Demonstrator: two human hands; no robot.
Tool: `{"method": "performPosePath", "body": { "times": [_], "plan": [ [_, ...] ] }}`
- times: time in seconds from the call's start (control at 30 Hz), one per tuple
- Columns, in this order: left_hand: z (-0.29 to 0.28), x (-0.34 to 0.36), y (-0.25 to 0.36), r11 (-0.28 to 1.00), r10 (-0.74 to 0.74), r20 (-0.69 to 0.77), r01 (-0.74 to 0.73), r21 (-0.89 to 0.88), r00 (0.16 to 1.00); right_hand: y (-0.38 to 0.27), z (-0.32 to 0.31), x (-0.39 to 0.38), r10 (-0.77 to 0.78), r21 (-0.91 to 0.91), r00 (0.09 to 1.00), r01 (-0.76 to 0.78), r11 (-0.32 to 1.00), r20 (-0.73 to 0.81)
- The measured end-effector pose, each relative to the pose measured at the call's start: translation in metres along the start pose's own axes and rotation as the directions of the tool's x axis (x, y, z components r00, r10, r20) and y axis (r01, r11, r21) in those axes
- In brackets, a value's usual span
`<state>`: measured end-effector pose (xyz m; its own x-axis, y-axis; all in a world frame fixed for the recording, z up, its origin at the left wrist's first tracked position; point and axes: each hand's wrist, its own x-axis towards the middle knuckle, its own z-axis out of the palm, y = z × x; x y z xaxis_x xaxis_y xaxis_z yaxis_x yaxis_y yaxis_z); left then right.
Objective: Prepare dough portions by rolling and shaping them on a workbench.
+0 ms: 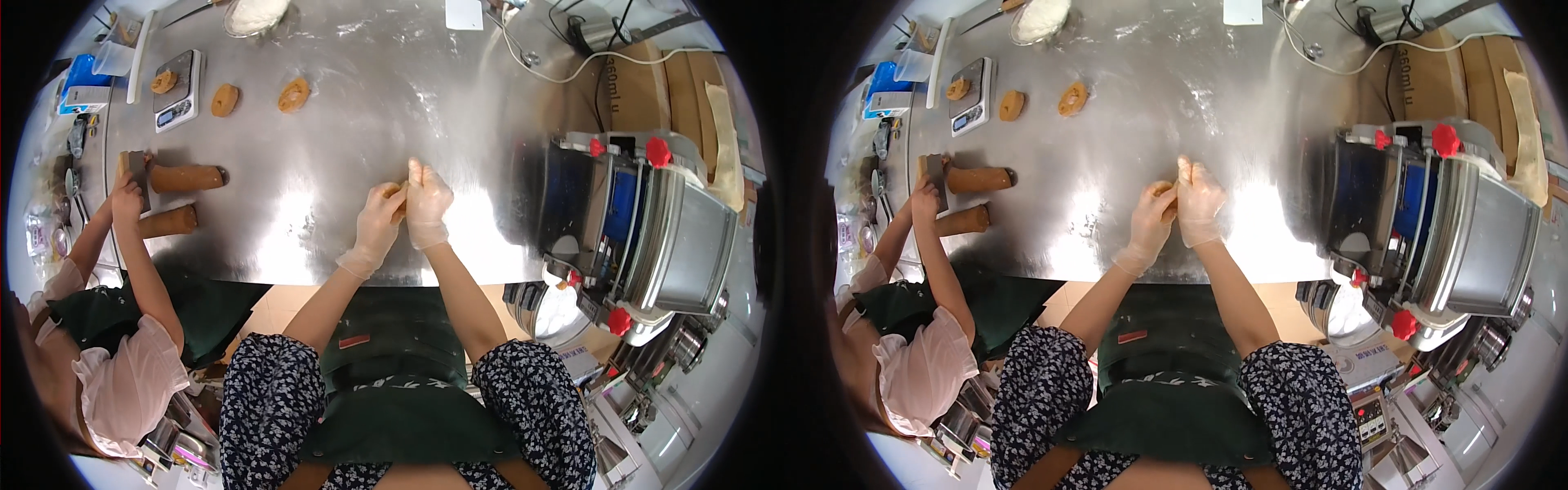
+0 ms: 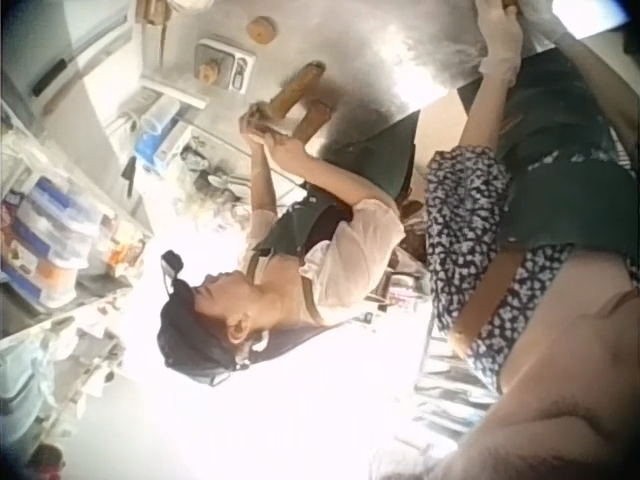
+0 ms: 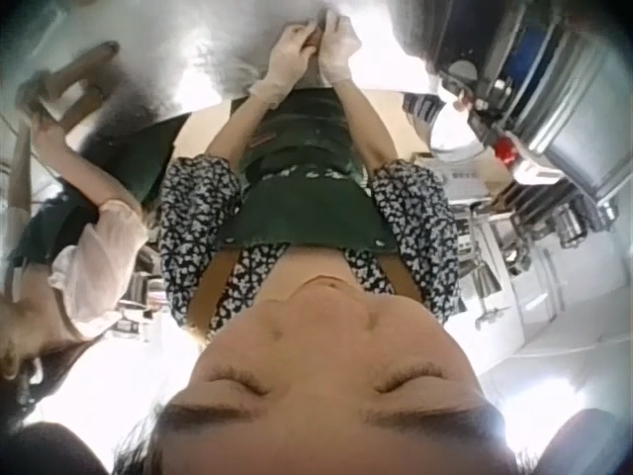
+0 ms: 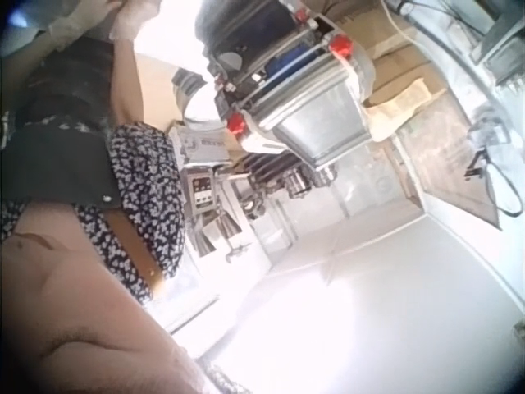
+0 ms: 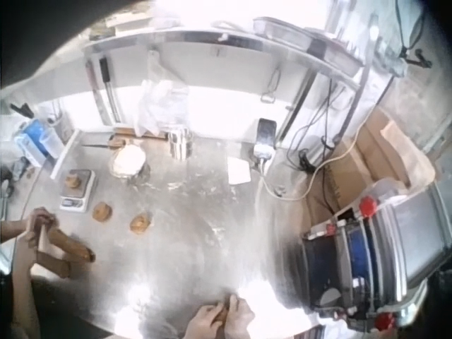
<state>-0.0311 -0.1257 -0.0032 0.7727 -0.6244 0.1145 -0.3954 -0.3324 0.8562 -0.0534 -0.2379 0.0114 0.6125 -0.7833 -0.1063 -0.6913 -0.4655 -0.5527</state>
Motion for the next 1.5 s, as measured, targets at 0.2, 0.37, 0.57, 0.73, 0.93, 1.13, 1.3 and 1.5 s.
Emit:
{"method": "performPosePath", "body": {
  "times": [0.2, 0.37, 0.57, 0.73, 0.93, 1.13, 1.3, 1.5],
  "plan": [
    [-0.011, 0.012, -0.023, 0.889, -0.358, 0.132, 0.38, -0.254, 0.925, 0.008, 0.016, 0.011, -0.178, 0.006, 0.971, 0.181, 0.983, -0.161],
    [-0.014, 0.003, -0.015, 0.996, -0.087, 0.251, 0.092, -0.006, 0.964, 0.016, 0.021, -0.008, 0.026, 0.147, 0.981, 0.003, 0.989, -0.193],
    [-0.021, 0.004, -0.013, 0.961, -0.23, 0.352, 0.269, -0.068, 0.907, 0.022, 0.017, -0.012, -0.12, -0.03, 0.963, 0.117, 0.993, -0.241],
    [-0.024, -0.013, -0.01, 0.997, -0.075, 0.386, 0.056, 0.061, 0.919, 0.019, 0.015, -0.037, 0.131, -0.013, 0.977, -0.135, 0.991, -0.166],
    [-0.03, 0.0, -0.004, 0.883, -0.336, 0.457, 0.444, -0.15, 0.823, 0.039, 0.022, -0.041, -0.203, -0.115, 0.909, 0.172, 0.978, -0.365],
    [-0.031, -0.033, 0.004, 0.982, 0.127, 0.396, -0.172, 0.08, 0.909, 0.037, 0.013, -0.077, 0.114, 0.006, 0.975, -0.116, 0.993, -0.192],
    [-0.032, 0.0, 0.025, 0.993, 0.03, 0.494, -0.083, 0.087, 0.869, 0.046, -0.001, -0.078, 0.251, 0.335, 0.96, -0.198, 0.921, -0.123],
    [0.003, -0.023, 0.02, 0.814, 0.062, 0.583, -0.379, 0.44, 0.81, 0.069, -0.031, -0.081, 0.54, 0.738, 0.841, -0.381, 0.557, 0.026]
  ]
}}
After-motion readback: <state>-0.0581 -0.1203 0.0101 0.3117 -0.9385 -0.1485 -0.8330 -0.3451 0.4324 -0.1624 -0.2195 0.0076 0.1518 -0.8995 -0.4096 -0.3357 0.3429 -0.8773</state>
